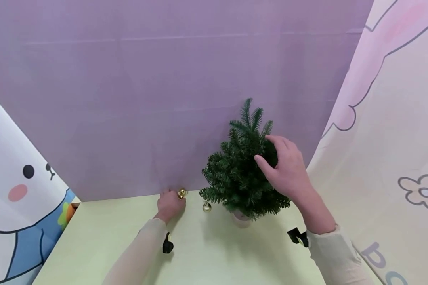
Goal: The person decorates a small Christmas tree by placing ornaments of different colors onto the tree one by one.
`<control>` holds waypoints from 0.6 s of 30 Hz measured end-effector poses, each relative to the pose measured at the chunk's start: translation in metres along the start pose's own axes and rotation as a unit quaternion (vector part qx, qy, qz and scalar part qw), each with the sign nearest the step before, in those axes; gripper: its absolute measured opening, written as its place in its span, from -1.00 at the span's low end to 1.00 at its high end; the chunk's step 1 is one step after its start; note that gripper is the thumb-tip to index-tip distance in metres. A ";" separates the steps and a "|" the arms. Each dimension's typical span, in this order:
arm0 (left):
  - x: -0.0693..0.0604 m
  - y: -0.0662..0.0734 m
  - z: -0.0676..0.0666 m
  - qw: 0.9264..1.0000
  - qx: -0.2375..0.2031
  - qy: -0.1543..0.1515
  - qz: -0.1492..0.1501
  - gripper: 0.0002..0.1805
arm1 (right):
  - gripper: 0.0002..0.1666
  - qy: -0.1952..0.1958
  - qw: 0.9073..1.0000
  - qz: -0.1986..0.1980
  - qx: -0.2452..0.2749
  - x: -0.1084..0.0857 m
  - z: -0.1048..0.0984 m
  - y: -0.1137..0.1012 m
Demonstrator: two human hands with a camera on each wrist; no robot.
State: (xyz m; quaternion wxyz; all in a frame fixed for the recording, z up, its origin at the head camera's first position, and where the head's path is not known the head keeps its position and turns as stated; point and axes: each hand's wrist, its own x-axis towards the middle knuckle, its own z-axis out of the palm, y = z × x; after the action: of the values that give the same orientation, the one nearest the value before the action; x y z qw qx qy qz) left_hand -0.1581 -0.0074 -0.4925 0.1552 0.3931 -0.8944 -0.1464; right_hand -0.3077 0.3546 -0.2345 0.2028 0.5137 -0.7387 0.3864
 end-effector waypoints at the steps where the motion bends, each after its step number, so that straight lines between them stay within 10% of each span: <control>1: -0.005 -0.002 -0.003 1.000 -0.002 0.000 -0.004 -0.69 | -0.29 -0.001 1.000 -0.002 -0.002 0.000 -0.001 0.001; 18: -0.041 -0.019 -0.016 0.994 -0.051 -0.010 0.093 -0.64 | -0.26 -0.006 0.999 -0.005 -0.042 -0.002 -0.003 -0.012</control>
State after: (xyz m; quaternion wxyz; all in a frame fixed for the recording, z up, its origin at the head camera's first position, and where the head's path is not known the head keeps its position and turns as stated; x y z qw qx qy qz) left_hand -0.1134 0.0088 -0.4922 0.1794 0.2986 -0.9197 -0.1809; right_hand -0.2963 0.3559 -0.2302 0.2216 0.5111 -0.7527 0.3508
